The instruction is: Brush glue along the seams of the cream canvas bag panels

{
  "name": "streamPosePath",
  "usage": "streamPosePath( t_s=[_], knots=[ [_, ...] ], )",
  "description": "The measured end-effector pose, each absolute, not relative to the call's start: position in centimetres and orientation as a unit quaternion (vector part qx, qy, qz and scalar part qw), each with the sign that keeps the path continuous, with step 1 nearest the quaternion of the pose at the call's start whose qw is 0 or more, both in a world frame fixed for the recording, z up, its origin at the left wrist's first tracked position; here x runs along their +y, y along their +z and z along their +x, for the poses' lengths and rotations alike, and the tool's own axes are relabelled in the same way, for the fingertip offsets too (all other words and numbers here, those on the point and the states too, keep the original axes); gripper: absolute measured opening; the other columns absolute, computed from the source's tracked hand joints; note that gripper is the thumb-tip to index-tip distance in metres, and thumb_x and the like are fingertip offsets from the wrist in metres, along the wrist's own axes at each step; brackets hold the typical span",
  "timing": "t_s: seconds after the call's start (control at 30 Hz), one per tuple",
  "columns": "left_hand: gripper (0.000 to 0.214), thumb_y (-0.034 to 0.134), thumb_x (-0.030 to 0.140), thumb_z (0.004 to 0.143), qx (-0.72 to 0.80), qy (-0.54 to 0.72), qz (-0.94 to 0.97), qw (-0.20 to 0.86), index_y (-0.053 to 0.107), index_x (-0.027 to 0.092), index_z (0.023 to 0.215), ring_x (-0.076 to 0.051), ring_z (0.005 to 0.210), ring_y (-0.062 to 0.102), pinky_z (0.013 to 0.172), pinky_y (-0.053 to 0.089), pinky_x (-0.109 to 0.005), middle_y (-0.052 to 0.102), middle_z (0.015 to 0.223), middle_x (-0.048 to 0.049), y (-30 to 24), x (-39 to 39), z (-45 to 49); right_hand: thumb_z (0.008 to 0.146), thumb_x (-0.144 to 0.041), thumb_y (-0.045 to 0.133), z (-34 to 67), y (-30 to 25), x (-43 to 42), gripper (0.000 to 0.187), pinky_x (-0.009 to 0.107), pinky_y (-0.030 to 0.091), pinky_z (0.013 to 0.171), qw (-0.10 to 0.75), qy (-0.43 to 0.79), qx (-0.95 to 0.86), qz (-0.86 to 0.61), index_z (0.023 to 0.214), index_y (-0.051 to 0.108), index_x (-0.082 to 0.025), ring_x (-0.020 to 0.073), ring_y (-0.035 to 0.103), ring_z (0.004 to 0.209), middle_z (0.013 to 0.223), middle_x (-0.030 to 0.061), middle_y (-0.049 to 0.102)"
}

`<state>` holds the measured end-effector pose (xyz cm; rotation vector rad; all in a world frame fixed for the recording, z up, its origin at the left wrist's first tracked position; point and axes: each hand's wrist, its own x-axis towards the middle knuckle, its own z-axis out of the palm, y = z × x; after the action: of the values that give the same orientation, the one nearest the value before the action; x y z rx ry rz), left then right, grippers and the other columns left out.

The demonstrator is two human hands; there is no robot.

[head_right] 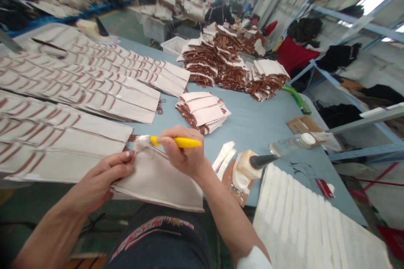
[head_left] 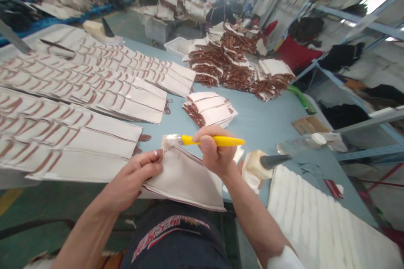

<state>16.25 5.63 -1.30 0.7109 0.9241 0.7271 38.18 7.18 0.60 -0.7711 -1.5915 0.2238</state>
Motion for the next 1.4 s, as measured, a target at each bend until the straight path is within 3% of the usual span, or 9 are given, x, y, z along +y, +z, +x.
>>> streamPosePath(
  t_s=[0.1, 0.27, 0.47, 0.77, 0.87, 1.03, 1.2, 1.4],
  knots=[
    [0.027, 0.097, 0.024, 0.061, 0.431, 0.331, 0.326, 0.774, 0.077, 0.018, 0.079, -0.013, 0.061, 0.063, 0.052, 0.048, -0.017, 0.072, 0.072, 0.0034, -1.4, 5.6, 15.9, 0.112, -0.044, 0.055, 38.4, 0.2, 7.0, 0.039, 0.025, 0.053, 0.052, 0.662, 0.13, -0.648, -0.354, 0.084, 0.072, -0.022, 0.0118, 0.065, 0.052, 0.072, 0.0018, 0.074],
    [0.029, 0.096, 0.03, 0.064, 0.441, 0.331, 0.334, 0.764, 0.078, 0.017, 0.082, -0.012, 0.06, 0.061, 0.052, 0.048, -0.017, 0.071, 0.072, 0.0026, -1.4, 5.4, 15.6, 0.111, -0.035, 0.055, 38.9, 1.4, 6.0, 0.036, 0.025, 0.057, 0.058, 0.585, 0.062, -0.744, -0.316, 0.081, 0.071, -0.024, 0.013, 0.069, 0.056, 0.067, 0.0004, 0.074],
    [0.028, 0.094, 0.033, 0.063, 0.442, 0.34, 0.307, 0.771, 0.079, 0.02, 0.083, -0.014, 0.056, 0.059, 0.049, 0.048, -0.021, 0.066, 0.066, 0.0025, -0.7, 5.0, 16.0, 0.114, -0.038, 0.052, 38.4, 2.0, 5.5, 0.026, 0.026, 0.047, 0.048, 0.588, -0.006, -0.773, -0.239, 0.096, 0.069, -0.028, 0.0122, 0.057, 0.046, 0.061, -0.0042, 0.066],
    [0.034, 0.093, 0.033, 0.06, 0.454, 0.345, 0.314, 0.759, 0.08, 0.016, 0.086, -0.013, 0.056, 0.057, 0.048, 0.046, -0.018, 0.063, 0.063, 0.0034, -0.5, 4.5, 16.3, 0.112, -0.038, 0.056, 38.5, 0.2, 4.8, 0.023, 0.025, 0.049, 0.049, 0.614, -0.035, -0.741, -0.27, 0.096, 0.07, -0.027, 0.0113, 0.057, 0.045, 0.062, -0.0045, 0.068],
    [0.033, 0.095, 0.031, 0.06, 0.448, 0.343, 0.306, 0.767, 0.081, 0.017, 0.087, -0.013, 0.058, 0.06, 0.05, 0.047, -0.017, 0.065, 0.065, 0.0037, -0.3, 4.3, 16.8, 0.111, -0.037, 0.056, 38.1, -0.2, 4.6, 0.021, 0.026, 0.056, 0.058, 0.593, -0.045, -0.732, -0.333, 0.101, 0.071, -0.027, 0.013, 0.067, 0.056, 0.073, -0.0013, 0.075],
    [0.033, 0.095, 0.027, 0.059, 0.43, 0.343, 0.324, 0.77, 0.082, 0.017, 0.087, -0.014, 0.059, 0.061, 0.05, 0.046, -0.017, 0.065, 0.062, 0.0037, 0.3, 3.9, 17.5, 0.114, -0.038, 0.046, 37.0, -2.1, 5.4, 0.032, 0.026, 0.059, 0.072, 0.541, 0.072, -0.678, -0.493, 0.106, 0.072, -0.021, 0.0146, 0.074, 0.073, 0.091, 0.0044, 0.08],
    [0.035, 0.093, 0.031, 0.062, 0.438, 0.325, 0.335, 0.768, 0.084, 0.017, 0.093, -0.014, 0.061, 0.06, 0.052, 0.045, -0.019, 0.069, 0.069, 0.0018, 0.1, 3.8, 17.1, 0.113, -0.045, 0.046, 37.5, -2.5, 5.4, 0.038, 0.026, 0.055, 0.07, 0.537, 0.092, -0.659, -0.519, 0.101, 0.071, -0.02, 0.015, 0.071, 0.071, 0.086, 0.0041, 0.078],
    [0.043, 0.093, 0.036, 0.06, 0.451, 0.326, 0.338, 0.759, 0.085, 0.016, 0.098, -0.016, 0.065, 0.061, 0.056, 0.046, -0.02, 0.074, 0.076, -0.0016, -0.7, 4.0, 17.6, 0.114, -0.047, 0.043, 36.6, -3.2, 4.6, 0.04, 0.027, 0.052, 0.067, 0.495, 0.197, -0.656, -0.534, 0.107, 0.071, -0.02, 0.0159, 0.071, 0.069, 0.081, 0.0018, 0.075]
  ],
)
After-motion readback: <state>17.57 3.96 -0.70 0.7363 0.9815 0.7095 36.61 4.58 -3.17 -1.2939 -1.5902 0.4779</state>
